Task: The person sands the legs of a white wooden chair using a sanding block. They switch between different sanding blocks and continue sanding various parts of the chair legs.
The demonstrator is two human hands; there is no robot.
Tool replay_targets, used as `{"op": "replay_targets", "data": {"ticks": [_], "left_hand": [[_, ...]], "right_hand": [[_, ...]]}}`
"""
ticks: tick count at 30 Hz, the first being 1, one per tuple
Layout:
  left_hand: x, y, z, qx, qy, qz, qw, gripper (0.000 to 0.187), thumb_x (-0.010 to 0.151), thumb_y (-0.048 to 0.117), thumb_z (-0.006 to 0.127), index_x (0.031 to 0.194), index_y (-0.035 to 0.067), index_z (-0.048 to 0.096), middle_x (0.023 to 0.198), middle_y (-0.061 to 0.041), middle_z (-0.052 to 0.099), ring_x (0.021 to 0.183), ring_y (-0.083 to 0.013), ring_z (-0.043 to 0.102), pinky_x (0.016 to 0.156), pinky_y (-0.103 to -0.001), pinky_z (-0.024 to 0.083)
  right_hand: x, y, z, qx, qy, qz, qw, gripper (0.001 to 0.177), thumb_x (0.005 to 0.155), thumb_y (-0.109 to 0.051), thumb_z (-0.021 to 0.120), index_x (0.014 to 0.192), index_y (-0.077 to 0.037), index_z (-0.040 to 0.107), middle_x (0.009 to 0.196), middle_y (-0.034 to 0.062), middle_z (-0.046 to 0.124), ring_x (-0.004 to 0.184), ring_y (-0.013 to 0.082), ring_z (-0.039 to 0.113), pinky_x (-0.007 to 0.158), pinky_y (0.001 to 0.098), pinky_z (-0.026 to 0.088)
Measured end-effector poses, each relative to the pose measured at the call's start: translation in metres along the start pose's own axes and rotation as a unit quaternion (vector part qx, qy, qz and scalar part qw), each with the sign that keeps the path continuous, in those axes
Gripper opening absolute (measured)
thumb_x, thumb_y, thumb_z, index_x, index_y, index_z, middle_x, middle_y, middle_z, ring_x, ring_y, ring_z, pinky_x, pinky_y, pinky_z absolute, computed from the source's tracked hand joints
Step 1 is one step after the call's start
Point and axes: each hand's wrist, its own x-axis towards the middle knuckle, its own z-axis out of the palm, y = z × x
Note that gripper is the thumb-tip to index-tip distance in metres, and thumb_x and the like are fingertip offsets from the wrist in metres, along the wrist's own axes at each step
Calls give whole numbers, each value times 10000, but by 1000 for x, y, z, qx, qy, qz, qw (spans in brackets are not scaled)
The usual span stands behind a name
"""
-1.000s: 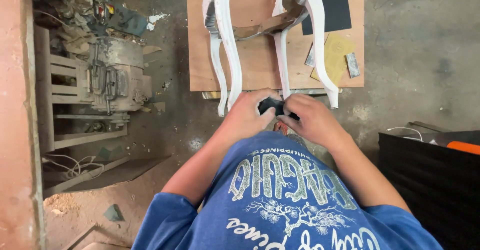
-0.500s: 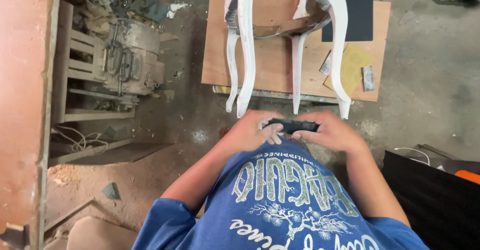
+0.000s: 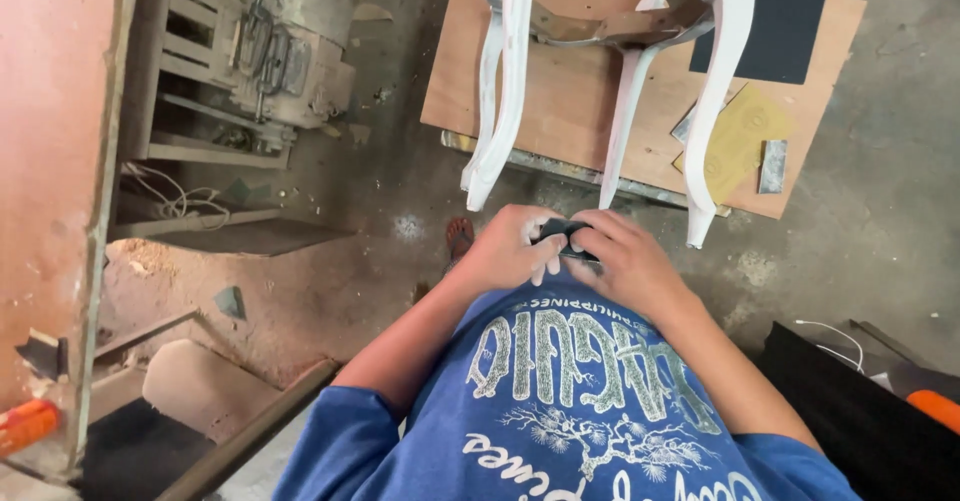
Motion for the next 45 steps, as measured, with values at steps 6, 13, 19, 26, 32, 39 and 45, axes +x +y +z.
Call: {"op": "replay_targets", "data": {"ticks": [6,13,19,26,32,39,45], "left_hand": [[-23,56,7,119,52,106,986,914,792,381,851,1565,139,428,1513,-222,536,1273,-523,555,1023,-601,497],[-9,6,34,40,162,233,958,131,900,134,806,901,18,744,962,-173,765,1024,-366,744,862,-420,586],[-4,9,48,-67,216,219,949,122,874,86,799,798,35,718,859,-114,763,942,-259,766,824,-336,586],[0,22,60,-153,237,179,943,373,889,119,779,1214,49,611,915,-179,723,800,-188,701,718,-351,602],[1,18,54,-276,254,170,911,591,907,3,738,1441,-41,488,1056,-277,730,959,-247,698,818,-421,639],[8,26,11,-122,206,254,937,458,878,105,820,1299,-1,674,1092,-166,766,1027,-157,692,959,-367,570],[28,14,-81,-39,67,261,962,325,864,193,848,1126,27,752,1026,-128,755,942,-202,725,876,-355,584]], "right_hand": [[8,-2,-40,268,-25,92,959,258,852,-168,817,996,-34,651,965,148,710,963,431,715,727,483,570],[28,-12,-68,426,-69,110,895,117,900,-114,760,988,-51,716,730,91,721,688,102,612,561,315,494],[28,-17,-72,390,-20,76,917,73,927,-68,730,950,-4,704,869,201,732,736,288,688,685,424,545],[21,-11,-68,273,80,57,957,156,883,-88,808,1011,-17,753,1017,188,667,874,339,691,783,436,539],[36,-32,-61,227,167,47,958,235,867,-84,838,1063,-3,738,956,154,683,822,336,691,704,436,552],[63,-44,-51,244,236,59,939,144,855,-99,857,926,-22,758,950,168,734,750,317,693,668,402,542],[112,-70,-19,193,319,96,923,120,811,-104,885,900,-86,807,1040,144,737,796,269,707,693,379,565]]}}
